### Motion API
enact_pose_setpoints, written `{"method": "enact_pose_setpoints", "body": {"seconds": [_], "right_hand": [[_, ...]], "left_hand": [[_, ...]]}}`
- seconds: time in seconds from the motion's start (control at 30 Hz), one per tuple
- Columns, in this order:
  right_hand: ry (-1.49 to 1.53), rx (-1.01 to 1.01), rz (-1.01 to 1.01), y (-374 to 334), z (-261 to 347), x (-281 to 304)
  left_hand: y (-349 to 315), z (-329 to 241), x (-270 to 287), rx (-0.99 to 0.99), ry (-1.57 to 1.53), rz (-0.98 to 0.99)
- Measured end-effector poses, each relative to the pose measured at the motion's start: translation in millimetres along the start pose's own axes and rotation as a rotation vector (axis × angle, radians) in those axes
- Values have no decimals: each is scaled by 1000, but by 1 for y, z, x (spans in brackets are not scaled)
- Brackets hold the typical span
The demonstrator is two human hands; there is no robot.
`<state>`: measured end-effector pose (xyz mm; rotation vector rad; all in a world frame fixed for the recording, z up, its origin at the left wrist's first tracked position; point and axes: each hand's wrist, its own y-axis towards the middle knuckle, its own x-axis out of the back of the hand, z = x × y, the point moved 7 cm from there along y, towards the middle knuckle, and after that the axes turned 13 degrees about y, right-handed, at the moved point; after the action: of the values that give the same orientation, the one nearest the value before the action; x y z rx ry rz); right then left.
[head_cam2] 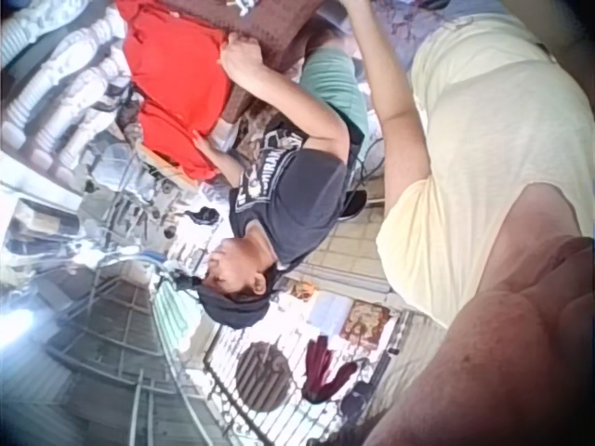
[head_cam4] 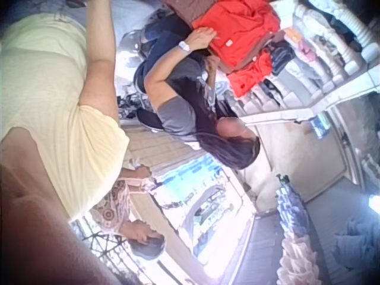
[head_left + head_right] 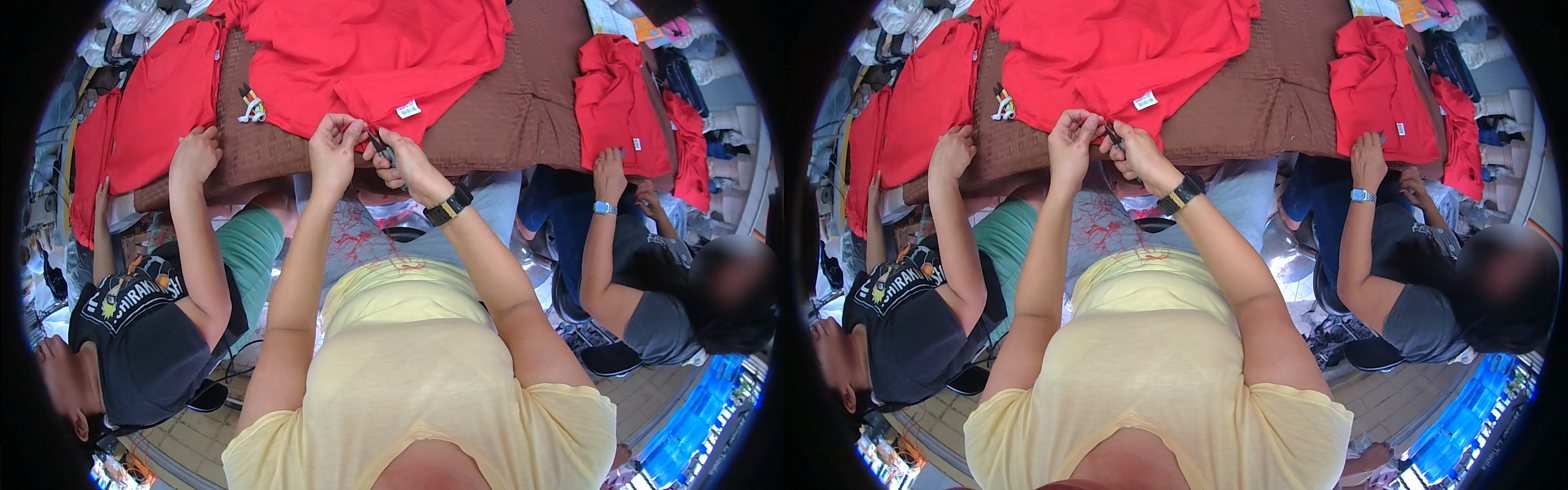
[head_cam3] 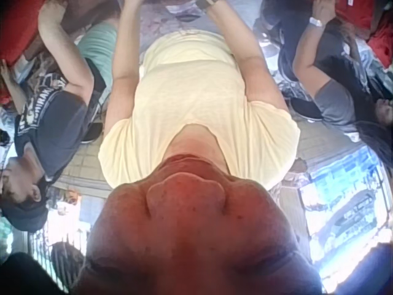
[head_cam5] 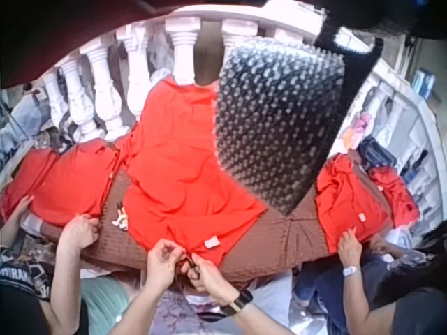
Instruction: The person trims loose threads from red garments using small clippers while seated at a production table.
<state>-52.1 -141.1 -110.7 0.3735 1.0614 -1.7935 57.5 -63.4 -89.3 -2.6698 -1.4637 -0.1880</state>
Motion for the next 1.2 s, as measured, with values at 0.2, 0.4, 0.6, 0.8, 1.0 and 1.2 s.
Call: {"method": "enact_pose_setpoints", "body": {"seconds": [0.2,0.4,0.6,0.8,1.0,1.2], "right_hand": [[14,17,0,5,6,0],[-34,18,-62,8,15,3],[6,17,-9,13,11,8],[15,215,-138,-20,40,32],[-550,717,-354,-15,36,35],[-538,748,-296,-26,32,32]], "left_hand": [[-8,-10,-3,-29,5,46],[-5,-5,-6,-60,34,78],[-5,-4,-6,-99,11,74],[-37,-65,11,-231,786,337],[-17,-57,-20,-616,939,41],[-9,-55,-14,-532,780,33]]}}
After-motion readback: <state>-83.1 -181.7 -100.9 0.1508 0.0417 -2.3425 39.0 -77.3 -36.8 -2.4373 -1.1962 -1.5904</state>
